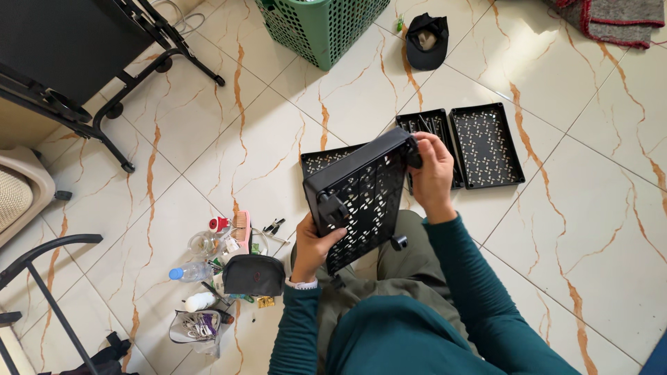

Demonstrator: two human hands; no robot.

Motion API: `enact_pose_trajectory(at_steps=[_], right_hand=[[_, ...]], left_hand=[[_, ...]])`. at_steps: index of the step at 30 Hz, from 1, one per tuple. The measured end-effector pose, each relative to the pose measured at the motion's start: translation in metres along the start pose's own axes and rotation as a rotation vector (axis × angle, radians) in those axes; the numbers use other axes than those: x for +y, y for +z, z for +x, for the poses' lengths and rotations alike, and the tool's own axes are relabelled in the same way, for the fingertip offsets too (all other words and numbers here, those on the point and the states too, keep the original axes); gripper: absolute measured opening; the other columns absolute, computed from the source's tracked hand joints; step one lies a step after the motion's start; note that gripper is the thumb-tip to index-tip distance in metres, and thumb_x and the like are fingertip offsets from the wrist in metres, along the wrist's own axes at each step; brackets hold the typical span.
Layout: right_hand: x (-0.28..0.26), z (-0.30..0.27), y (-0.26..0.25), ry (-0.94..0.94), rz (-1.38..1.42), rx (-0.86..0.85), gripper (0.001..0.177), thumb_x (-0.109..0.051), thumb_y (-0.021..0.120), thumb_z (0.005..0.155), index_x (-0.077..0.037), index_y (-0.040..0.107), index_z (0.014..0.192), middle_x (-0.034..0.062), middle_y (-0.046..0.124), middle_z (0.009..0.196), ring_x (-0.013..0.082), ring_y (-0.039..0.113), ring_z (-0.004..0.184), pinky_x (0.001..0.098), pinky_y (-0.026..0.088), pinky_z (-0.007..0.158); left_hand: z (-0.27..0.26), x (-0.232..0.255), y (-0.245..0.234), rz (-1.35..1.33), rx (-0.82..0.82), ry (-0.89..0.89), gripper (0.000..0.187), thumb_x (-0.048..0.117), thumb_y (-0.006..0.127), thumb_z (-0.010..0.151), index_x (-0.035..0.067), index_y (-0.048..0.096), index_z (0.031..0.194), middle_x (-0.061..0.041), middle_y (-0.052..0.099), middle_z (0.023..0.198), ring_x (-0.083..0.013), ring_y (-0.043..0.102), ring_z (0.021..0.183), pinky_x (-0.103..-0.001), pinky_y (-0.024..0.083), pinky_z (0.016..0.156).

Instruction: The person assembles a black plastic storage rack on the floor. They insert vertical poles into the corners of perforated trays, attach wheels to the base, and stack the trays to form a multi-tier unit.

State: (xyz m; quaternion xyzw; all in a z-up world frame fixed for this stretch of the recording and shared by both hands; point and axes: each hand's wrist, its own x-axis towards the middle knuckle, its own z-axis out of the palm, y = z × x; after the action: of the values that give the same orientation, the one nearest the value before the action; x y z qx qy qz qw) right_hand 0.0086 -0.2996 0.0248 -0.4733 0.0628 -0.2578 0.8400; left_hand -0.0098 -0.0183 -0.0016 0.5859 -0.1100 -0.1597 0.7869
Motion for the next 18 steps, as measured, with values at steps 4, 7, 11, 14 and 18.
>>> enact_pose_trajectory(at_steps=[4,7,11,14,18], right_hand=[[0.011,-0.002,0.008,-0.269,-0.272,0.198,0.017,-0.020,0.074,0.110,-0.004,0.070,0.110,-0.0059,0.061,0.092,-0.0006,0.049,0.078,0.0176,0.038,0.067],[0.004,-0.003,0.012,-0.191,-0.320,0.215,0.014,-0.019,0.075,0.104,-0.006,0.070,0.105,-0.0062,0.062,0.082,-0.0009,0.052,0.068,0.0182,0.044,0.056],[-0.018,-0.003,0.018,-0.094,-0.457,0.201,0.012,-0.016,0.076,0.098,-0.005,0.072,0.103,-0.0037,0.070,0.087,-0.0008,0.061,0.072,0.0164,0.048,0.056],[-0.030,0.001,0.024,-0.038,-0.529,0.179,0.012,-0.015,0.078,0.096,-0.004,0.075,0.100,-0.0030,0.069,0.082,-0.0007,0.058,0.066,0.0159,0.045,0.053],[-0.044,0.014,0.021,0.080,-0.640,0.099,0.012,-0.015,0.079,0.092,-0.003,0.078,0.096,-0.0035,0.068,0.073,-0.0003,0.053,0.057,0.0160,0.039,0.047]], left_hand=[[-0.002,0.004,0.015,0.040,0.045,0.036,0.038,-0.007,0.076,0.081,-0.002,0.067,0.117,-0.007,0.076,0.106,-0.0110,0.070,0.092,-0.027,0.056,0.084],[0.000,0.009,0.019,0.162,0.073,0.084,0.033,-0.006,0.079,0.082,-0.004,0.069,0.114,-0.008,0.077,0.100,-0.0110,0.069,0.088,-0.027,0.056,0.080],[0.000,0.009,0.017,0.256,0.065,0.044,0.030,-0.001,0.078,0.082,-0.001,0.070,0.111,-0.006,0.074,0.090,-0.0081,0.064,0.078,-0.025,0.052,0.070],[0.002,0.011,0.011,0.407,0.020,0.012,0.019,0.001,0.079,0.083,0.000,0.070,0.099,-0.006,0.068,0.073,-0.0082,0.058,0.064,-0.026,0.046,0.058],[0.007,0.019,0.001,0.515,-0.039,0.120,0.016,0.001,0.079,0.080,0.000,0.065,0.088,-0.005,0.062,0.070,-0.0089,0.055,0.062,-0.026,0.045,0.056]])
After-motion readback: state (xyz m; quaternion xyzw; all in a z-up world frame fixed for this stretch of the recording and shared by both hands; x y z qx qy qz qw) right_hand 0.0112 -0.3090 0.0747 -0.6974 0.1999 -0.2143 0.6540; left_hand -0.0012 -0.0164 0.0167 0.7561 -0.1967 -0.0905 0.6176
